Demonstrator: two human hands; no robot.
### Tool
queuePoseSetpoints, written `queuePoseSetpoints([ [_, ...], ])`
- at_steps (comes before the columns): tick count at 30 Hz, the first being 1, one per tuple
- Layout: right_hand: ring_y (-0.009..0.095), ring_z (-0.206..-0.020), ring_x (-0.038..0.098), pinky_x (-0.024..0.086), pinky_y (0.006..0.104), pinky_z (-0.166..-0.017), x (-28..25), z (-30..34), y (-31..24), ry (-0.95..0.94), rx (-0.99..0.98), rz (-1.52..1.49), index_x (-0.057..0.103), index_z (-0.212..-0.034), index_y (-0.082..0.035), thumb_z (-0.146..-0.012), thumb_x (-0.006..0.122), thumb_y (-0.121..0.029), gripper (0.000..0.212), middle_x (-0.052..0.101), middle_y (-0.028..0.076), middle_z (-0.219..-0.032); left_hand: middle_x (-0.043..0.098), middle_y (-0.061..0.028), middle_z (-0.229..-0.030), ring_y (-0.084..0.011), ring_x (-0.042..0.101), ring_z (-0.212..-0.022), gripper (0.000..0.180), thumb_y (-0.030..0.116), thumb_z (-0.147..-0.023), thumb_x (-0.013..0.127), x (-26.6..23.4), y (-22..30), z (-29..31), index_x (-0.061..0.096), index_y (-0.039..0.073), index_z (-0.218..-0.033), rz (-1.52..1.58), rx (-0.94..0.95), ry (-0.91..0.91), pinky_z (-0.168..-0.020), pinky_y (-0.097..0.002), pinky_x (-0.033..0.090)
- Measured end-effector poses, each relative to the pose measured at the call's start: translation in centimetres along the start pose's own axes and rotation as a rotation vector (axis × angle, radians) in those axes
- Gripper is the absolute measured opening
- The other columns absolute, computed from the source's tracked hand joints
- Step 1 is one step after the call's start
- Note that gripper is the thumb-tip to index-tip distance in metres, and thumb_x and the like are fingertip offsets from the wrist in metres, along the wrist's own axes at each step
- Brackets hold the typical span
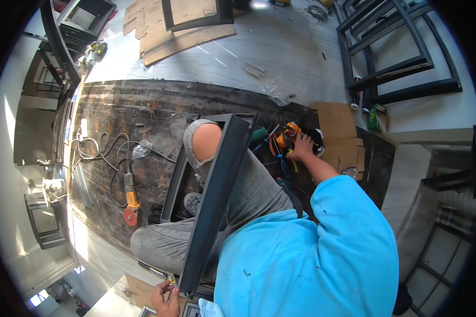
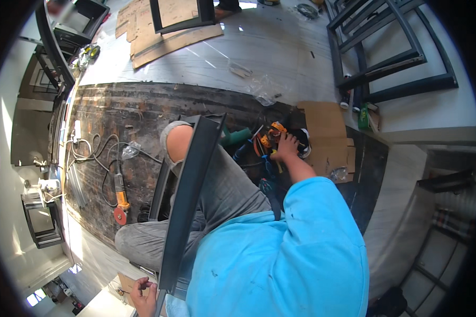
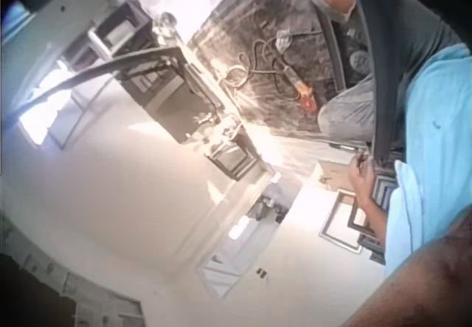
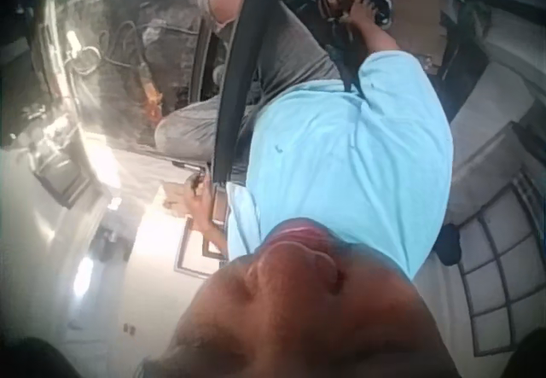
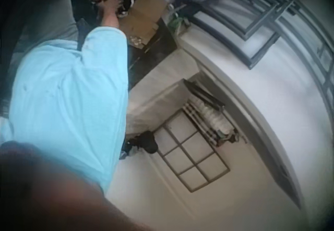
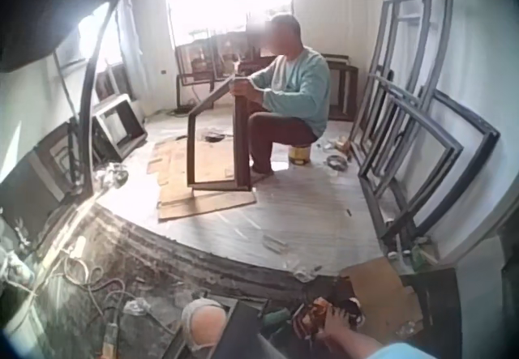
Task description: The recorder is assembling metal window or door frames using a screwdriver and wire cutters in a workshop environment.
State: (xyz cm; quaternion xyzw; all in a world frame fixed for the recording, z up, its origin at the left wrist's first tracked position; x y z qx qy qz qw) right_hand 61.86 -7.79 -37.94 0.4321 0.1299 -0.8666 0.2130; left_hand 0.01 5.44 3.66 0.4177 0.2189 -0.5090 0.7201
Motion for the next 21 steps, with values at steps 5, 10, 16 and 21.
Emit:
queuePoseSetpoints([
  [5, 0.042, -0.135, 0.043, 0.039, 0.0519, -0.112, -1.4, -1.7, 0.2, -0.068, -0.027, -0.073, 0.027, -0.148, -0.004, -0.057, 0.09, -0.04, 0.116, 0.042, 0.024, -0.143, 0.069, -0.0139, -0.102, -0.0237, 0.064, -0.096, 0.032, 0.016, -0.09, 0.075, -1.6, 2.2, -2.1, 0.067, -0.002, -0.115, -0.078, 0.231, 0.1, -0.086, -0.0361, 0.051],
  [10, 0.041, -0.12, 0.058, 0.047, 0.0457, -0.103, -4.2, -2.5, 0.1, 0.138, -0.093, -0.419, 0.042, -0.14, -0.007, -0.062, 0.086, -0.031, 0.092, 0.059, 0.021, -0.126, 0.069, -0.0118, -0.1, -0.0211, 0.064, -0.094, 0.031, 0.016, -0.09, 0.075, -3.6, 1.2, -5.0, 0.067, -0.002, -0.115, 0.005, 0.278, 0.147, -0.085, -0.0341, 0.051],
  [16, 0.02, -0.072, 0.065, 0.054, 0.0361, -0.066, -8.4, 4.2, -8.8, -0.133, -0.329, -1.663, 0.056, -0.115, -0.008, -0.079, 0.07, -0.006, 0.039, 0.065, 0.008, -0.084, 0.067, -0.0068, -0.101, -0.0151, 0.057, -0.087, 0.033, 0.017, -0.091, 0.076, -3.6, -19.2, -8.7, 0.067, -0.001, -0.116, 0.429, -0.004, 0.484, -0.077, -0.0316, 0.049],
  [21, 0.019, -0.071, 0.066, 0.055, 0.0363, -0.065, -14.2, 9.6, -14.9, -0.393, -0.421, -2.005, 0.052, -0.121, -0.007, -0.083, 0.069, -0.008, 0.041, 0.064, 0.009, -0.084, 0.067, -0.0098, -0.106, -0.018, 0.06, -0.09, 0.037, 0.025, -0.09, 0.074, 4.4, -30.5, -13.6, 0.066, 0.002, -0.117, 0.482, -0.169, 0.373, -0.076, -0.0366, 0.052],
])
Point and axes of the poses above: each hand's wrist, its own z-axis away from the middle knuckle, its own x-axis out of the palm, y = z × x, the point moved 8 cm from there along -z, towards the middle knuckle
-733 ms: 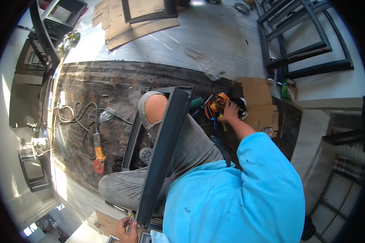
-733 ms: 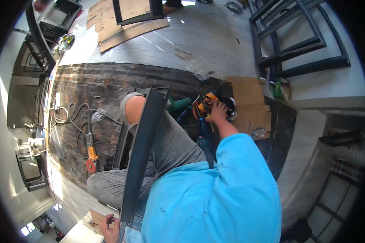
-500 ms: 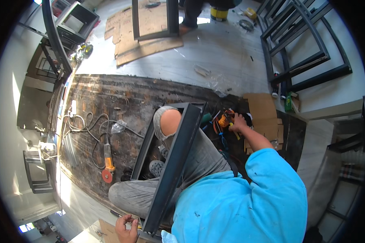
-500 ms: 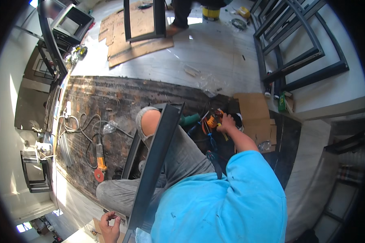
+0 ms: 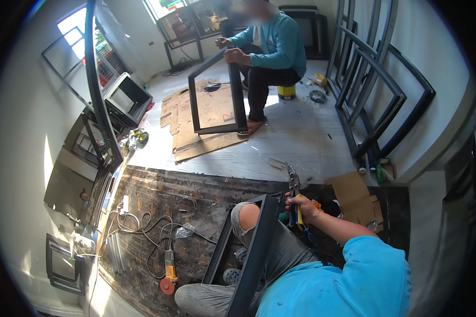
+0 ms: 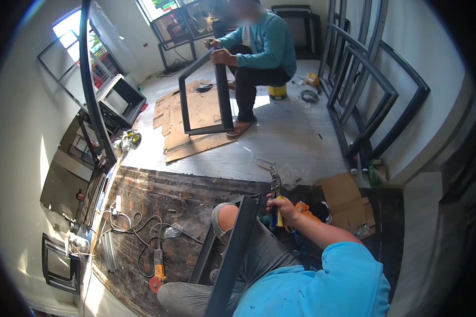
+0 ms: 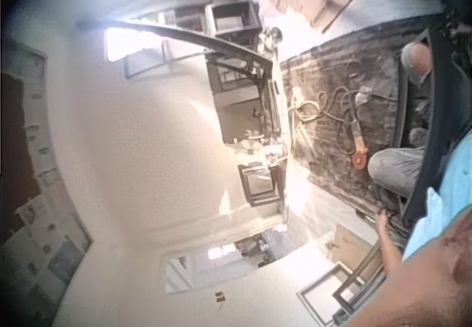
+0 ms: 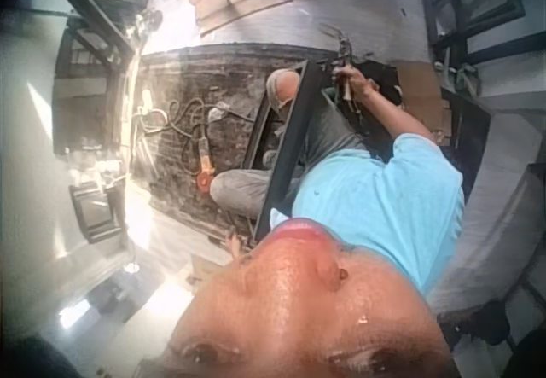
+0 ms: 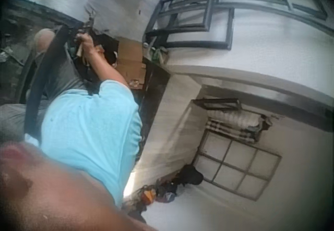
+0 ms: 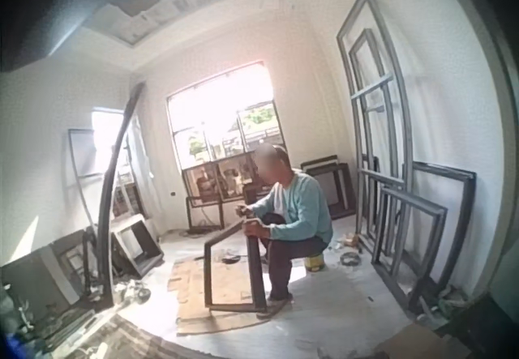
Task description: The recorder is assembling metal window or door frames using a screwdriver and wire cutters in a workshop environment.
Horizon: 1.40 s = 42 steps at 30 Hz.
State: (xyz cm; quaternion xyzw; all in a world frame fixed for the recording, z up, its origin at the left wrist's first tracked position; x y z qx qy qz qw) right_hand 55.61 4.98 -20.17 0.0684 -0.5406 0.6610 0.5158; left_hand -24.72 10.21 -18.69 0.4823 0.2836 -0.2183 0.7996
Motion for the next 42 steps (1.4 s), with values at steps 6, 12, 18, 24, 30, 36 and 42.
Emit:
queuePoseSetpoints([
  [6, 0.015, -0.055, 0.062, 0.054, 0.0309, -0.057, 6.8, 2.9, -3.2, -0.088, 0.151, 0.118, 0.063, -0.097, -0.005, -0.089, 0.065, -0.02, 0.017, 0.059, 0.003, -0.064, 0.067, -0.0104, -0.106, -0.0188, 0.061, -0.091, 0.037, 0.025, -0.09, 0.074, 3.7, -5.0, 0.7, 0.065, 0.001, -0.118, 0.12, -0.04, -0.024, -0.077, -0.037, 0.052],
  [12, 0.017, -0.041, 0.056, 0.048, 0.0263, -0.044, 4.7, 1.2, -1.1, -0.046, 0.256, -0.122, 0.056, -0.064, -0.01, -0.092, 0.06, -0.029, 0.035, 0.056, 0.005, -0.051, 0.068, -0.0111, -0.106, -0.0196, 0.061, -0.092, 0.038, 0.025, -0.091, 0.073, 7.4, -4.6, -1.5, 0.065, 0.001, -0.118, 0.221, -0.022, -0.069, -0.077, -0.0374, 0.052],
  [18, 0.016, -0.056, 0.066, 0.054, 0.0294, -0.052, 6.1, 2.1, -2.2, -0.242, 0.212, 0.119, 0.063, -0.079, -0.008, -0.09, 0.062, -0.025, 0.021, 0.067, 0.007, -0.071, 0.068, -0.0117, -0.106, -0.0205, 0.062, -0.092, 0.038, 0.025, -0.091, 0.072, 9.8, -5.2, -1.2, 0.065, 0.0, -0.119, 0.278, -0.037, -0.123, -0.078, -0.0378, 0.053],
  [24, 0.021, -0.063, 0.071, 0.06, 0.0339, -0.061, 8.9, 2.9, -2.7, -0.138, 0.163, 0.146, 0.07, -0.091, -0.004, -0.088, 0.066, -0.026, 0.023, 0.073, 0.008, -0.079, 0.068, -0.0124, -0.107, -0.0213, 0.063, -0.093, 0.039, 0.026, -0.091, 0.072, 11.4, -5.6, -0.3, 0.065, -0.001, -0.119, 0.337, -0.065, -0.157, -0.079, -0.0382, 0.053],
  [30, 0.021, -0.066, 0.071, 0.061, 0.0347, -0.065, 10.0, 3.9, -2.0, -0.118, 0.244, 0.204, 0.07, -0.095, -0.002, -0.087, 0.07, -0.025, 0.024, 0.073, 0.008, -0.081, 0.068, -0.013, -0.107, -0.0222, 0.063, -0.093, 0.04, 0.026, -0.091, 0.071, 12.6, -5.5, 0.5, 0.064, -0.001, -0.12, 0.385, -0.09, -0.195, -0.079, -0.0386, 0.053],
  [36, 0.021, -0.065, 0.071, 0.06, 0.0345, -0.064, 10.5, 4.6, -2.0, -0.098, 0.257, 0.208, 0.069, -0.094, -0.003, -0.086, 0.071, -0.025, 0.024, 0.072, 0.008, -0.08, 0.069, -0.0136, -0.107, -0.023, 0.064, -0.094, 0.04, 0.026, -0.091, 0.07, 13.0, -4.8, 0.9, 0.064, -0.002, -0.12, 0.421, -0.116, -0.233, -0.08, -0.0391, 0.053],
  [42, 0.022, -0.069, 0.072, 0.061, 0.0365, -0.067, 9.1, 3.4, -2.1, -0.087, 0.312, 0.299, 0.068, -0.096, -0.003, -0.086, 0.071, -0.025, 0.024, 0.072, 0.009, -0.083, 0.069, -0.0143, -0.107, -0.0239, 0.065, -0.095, 0.041, 0.026, -0.092, 0.069, 13.2, -2.3, -0.3, 0.064, -0.002, -0.12, 0.463, -0.11, -0.259, -0.08, -0.0395, 0.054],
])
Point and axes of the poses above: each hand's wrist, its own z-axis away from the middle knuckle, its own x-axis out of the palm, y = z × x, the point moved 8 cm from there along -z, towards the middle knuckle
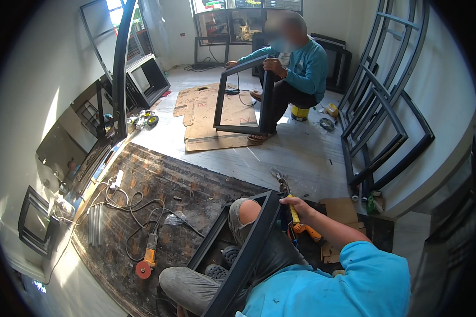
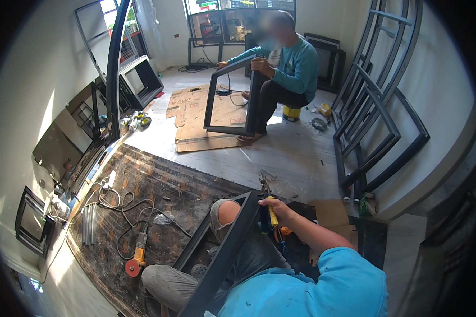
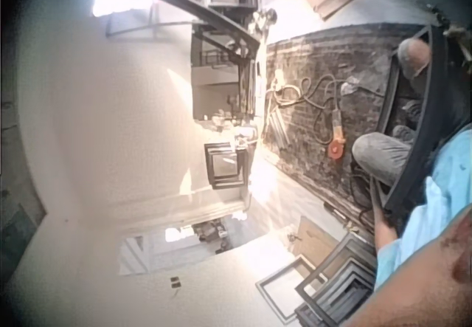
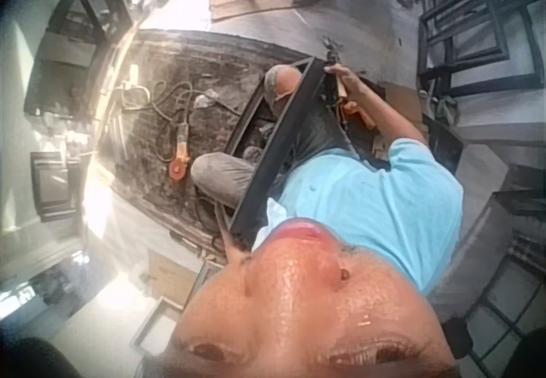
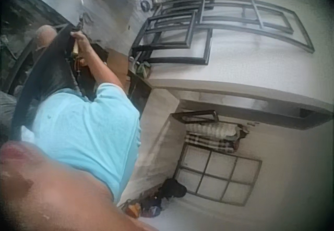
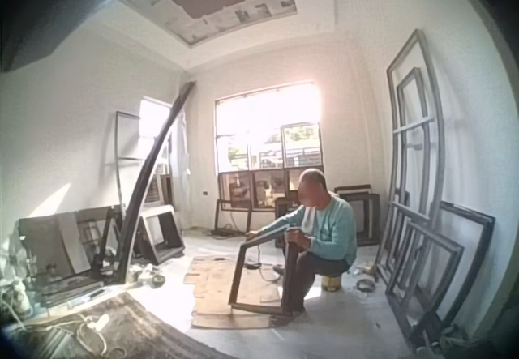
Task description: The recorder is assembling metal window or door frames using a screwdriver and wire cutters in a workshop environment.
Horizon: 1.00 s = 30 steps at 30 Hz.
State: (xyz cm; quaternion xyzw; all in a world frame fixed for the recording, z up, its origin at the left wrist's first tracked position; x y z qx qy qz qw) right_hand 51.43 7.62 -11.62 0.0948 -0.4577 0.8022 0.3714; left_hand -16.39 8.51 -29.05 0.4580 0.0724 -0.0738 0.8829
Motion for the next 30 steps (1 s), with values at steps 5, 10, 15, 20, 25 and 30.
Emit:
queuePoseSetpoints([
  [5, 0.024, -0.072, 0.072, 0.061, 0.0372, -0.069, 0.2, 0.0, -1.0, -0.024, -0.03, -0.019, 0.067, -0.098, -0.002, -0.086, 0.069, -0.023, 0.024, 0.072, 0.01, -0.085, 0.069, -0.0148, -0.108, -0.0246, 0.065, -0.095, 0.041, 0.026, -0.092, 0.069, 1.1, 2.8, -1.6, 0.064, -0.003, -0.121, 0.028, 0.008, -0.034, -0.081, -0.0398, 0.054],
  [10, 0.024, -0.072, 0.072, 0.061, 0.0369, -0.071, 0.4, -0.4, -1.7, -0.038, -0.065, -0.014, 0.066, -0.097, 0.0, -0.085, 0.069, -0.021, 0.024, 0.072, 0.011, -0.086, 0.069, -0.0154, -0.108, -0.0253, 0.066, -0.096, 0.042, 0.026, -0.092, 0.068, 2.3, 5.9, -3.4, 0.064, -0.003, -0.121, 0.05, 0.011, -0.069, -0.081, -0.0401, 0.054],
  [15, 0.023, -0.071, 0.071, 0.06, 0.0352, -0.072, 0.9, -0.5, -2.4, 0.0, -0.123, -0.028, 0.065, -0.098, 0.0, -0.084, 0.069, -0.014, 0.021, 0.07, 0.01, -0.085, 0.069, -0.0159, -0.108, -0.026, 0.066, -0.096, 0.042, 0.026, -0.092, 0.068, 3.9, 8.5, -4.9, 0.063, -0.004, -0.121, 0.075, 0.004, -0.104, -0.082, -0.0405, 0.054],
  [20, 0.022, -0.07, 0.067, 0.058, 0.0381, -0.07, -1.2, -1.9, -3.1, 0.17, -0.233, 0.149, 0.064, -0.101, -0.004, -0.079, 0.07, -0.011, 0.024, 0.066, 0.008, -0.084, 0.07, -0.0164, -0.108, -0.0267, 0.067, -0.097, 0.043, 0.026, -0.092, 0.067, 5.7, 11.9, -6.6, 0.063, -0.004, -0.122, 0.092, 0.003, -0.144, -0.082, -0.0408, 0.055],
  [25, 0.02, -0.07, 0.067, 0.057, 0.0378, -0.065, -1.0, -4.8, -3.6, 0.187, -0.155, 0.245, 0.062, -0.111, -0.003, -0.078, 0.067, -0.011, 0.034, 0.063, 0.006, -0.083, 0.07, -0.017, -0.108, -0.0274, 0.067, -0.097, 0.043, 0.026, -0.092, 0.067, 5.7, 12.9, -6.2, 0.063, -0.005, -0.122, 0.127, -0.036, -0.128, -0.083, -0.0412, 0.055],
  [30, 0.023, -0.069, 0.067, 0.058, 0.0407, -0.063, 0.5, -9.5, -5.3, 0.045, -0.06, 0.265, 0.064, -0.106, -0.008, -0.079, 0.067, -0.014, 0.028, 0.064, 0.007, -0.082, 0.07, -0.0175, -0.109, -0.0281, 0.068, -0.098, 0.044, 0.027, -0.092, 0.066, 1.7, 5.9, 0.6, 0.063, -0.005, -0.122, 0.198, -0.191, -0.009, -0.083, -0.0415, 0.055],
])
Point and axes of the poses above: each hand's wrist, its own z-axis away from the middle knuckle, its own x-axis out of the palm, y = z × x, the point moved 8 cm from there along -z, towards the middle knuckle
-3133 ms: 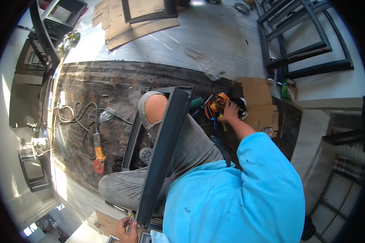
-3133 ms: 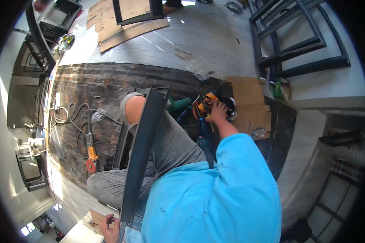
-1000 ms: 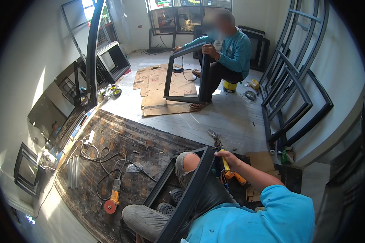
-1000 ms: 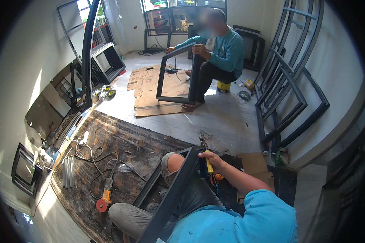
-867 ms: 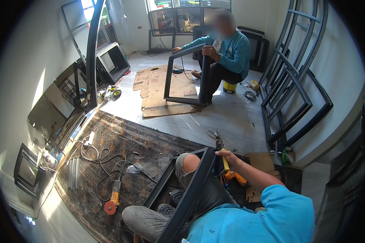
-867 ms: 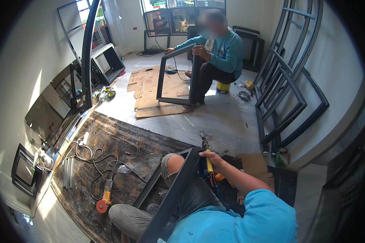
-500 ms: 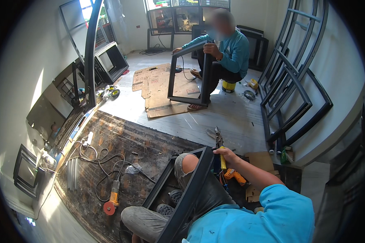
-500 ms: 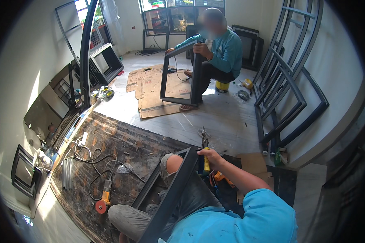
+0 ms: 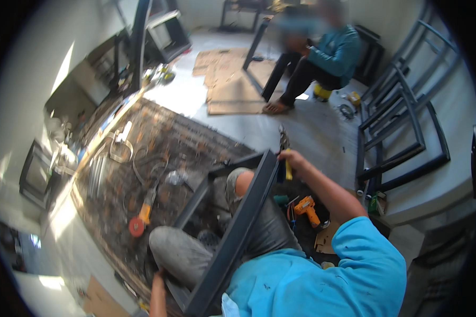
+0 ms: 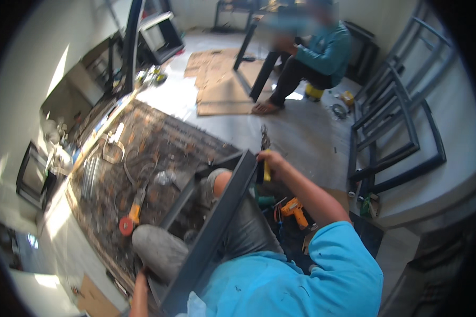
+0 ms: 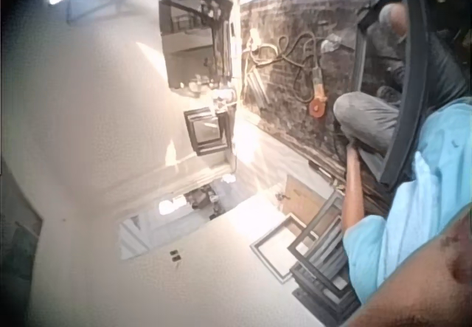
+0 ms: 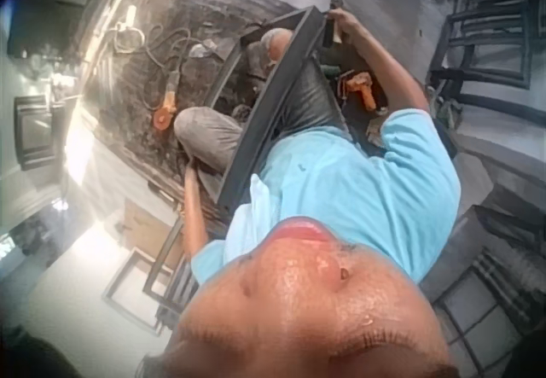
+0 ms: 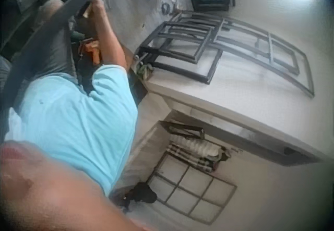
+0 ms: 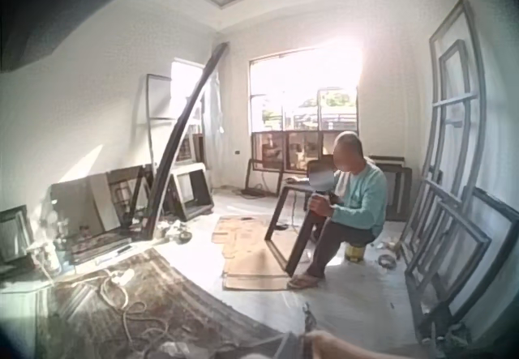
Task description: The recorder is assembling metal window or door frames using a screwdriver and wire cutters in a workshop environment.
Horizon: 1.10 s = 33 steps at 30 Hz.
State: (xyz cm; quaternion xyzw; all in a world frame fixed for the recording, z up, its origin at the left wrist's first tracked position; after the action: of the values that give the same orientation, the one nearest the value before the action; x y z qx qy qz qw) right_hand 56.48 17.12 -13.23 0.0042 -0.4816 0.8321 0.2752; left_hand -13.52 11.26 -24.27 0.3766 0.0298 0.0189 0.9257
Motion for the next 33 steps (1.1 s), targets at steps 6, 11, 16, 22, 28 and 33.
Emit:
queuePoseSetpoints([
  [6, 0.022, -0.062, 0.065, 0.057, 0.0391, -0.061, 2.6, -6.2, -1.1, -0.161, 0.066, -0.031, 0.064, -0.097, -0.007, -0.083, 0.066, -0.022, 0.021, 0.064, 0.005, -0.075, 0.068, -0.0177, -0.114, -0.0322, 0.062, -0.113, 0.055, 0.035, -0.087, 0.062, -3.5, -4.8, 4.4, 0.061, -0.006, -0.125, 0.016, -0.154, 0.13, -0.099, -0.045, 0.048],
  [11, 0.025, -0.064, 0.069, 0.059, 0.0389, -0.066, 5.6, -10.9, -0.5, -0.259, 0.092, -0.013, 0.065, -0.086, -0.005, -0.08, 0.064, -0.019, 0.015, 0.069, 0.011, -0.076, 0.064, -0.0178, -0.125, -0.0317, 0.061, -0.112, 0.063, 0.037, -0.086, 0.064, -2.0, -4.4, 9.3, 0.053, 0.0, -0.136, 0.061, -0.268, 0.017, -0.099, -0.0459, 0.048],
  [16, 0.023, -0.058, 0.068, 0.059, 0.0362, -0.061, 5.9, -12.2, -2.3, -0.295, 0.07, -0.077, 0.066, -0.08, -0.003, -0.081, 0.063, -0.02, 0.017, 0.069, 0.009, -0.07, 0.068, -0.0104, -0.107, -0.0233, 0.063, -0.093, 0.042, 0.039, -0.09, 0.068, 4.7, 3.5, 15.6, 0.066, 0.006, -0.117, -0.064, -0.288, 0.091, -0.076, -0.042, 0.052],
  [22, 0.023, -0.058, 0.068, 0.059, 0.0367, -0.061, 6.7, -15.5, -1.2, -0.346, 0.109, -0.034, 0.067, -0.079, -0.004, -0.083, 0.06, -0.02, 0.018, 0.07, 0.009, -0.071, 0.069, -0.009, -0.109, -0.0256, 0.064, -0.098, 0.049, 0.048, -0.088, 0.065, 6.6, 3.8, 17.1, 0.067, 0.008, -0.116, -0.06, -0.319, 0.091, -0.082, -0.0453, 0.055],
  [28, 0.026, -0.062, 0.069, 0.059, 0.0387, -0.067, 7.8, -20.7, 1.6, -0.336, 0.167, -0.133, 0.066, -0.081, -0.003, -0.082, 0.059, -0.02, 0.018, 0.07, 0.01, -0.073, 0.07, -0.0102, -0.108, -0.0252, 0.065, -0.098, 0.049, 0.049, -0.089, 0.065, 9.5, 5.6, 18.3, 0.068, 0.008, -0.115, 0.031, -0.38, 0.051, -0.083, -0.0445, 0.055],
  [33, 0.024, -0.064, 0.066, 0.057, 0.0416, -0.066, 9.4, -20.9, 2.4, -0.209, 0.066, -0.276, 0.062, -0.078, -0.013, -0.083, 0.062, -0.025, 0.013, 0.067, 0.006, -0.071, 0.062, -0.0129, -0.134, -0.0325, 0.063, -0.11, 0.071, 0.055, -0.091, 0.063, 11.7, 7.3, 21.4, 0.053, 0.005, -0.14, 0.049, -0.359, 0.002, -0.1, -0.0475, 0.047],
])
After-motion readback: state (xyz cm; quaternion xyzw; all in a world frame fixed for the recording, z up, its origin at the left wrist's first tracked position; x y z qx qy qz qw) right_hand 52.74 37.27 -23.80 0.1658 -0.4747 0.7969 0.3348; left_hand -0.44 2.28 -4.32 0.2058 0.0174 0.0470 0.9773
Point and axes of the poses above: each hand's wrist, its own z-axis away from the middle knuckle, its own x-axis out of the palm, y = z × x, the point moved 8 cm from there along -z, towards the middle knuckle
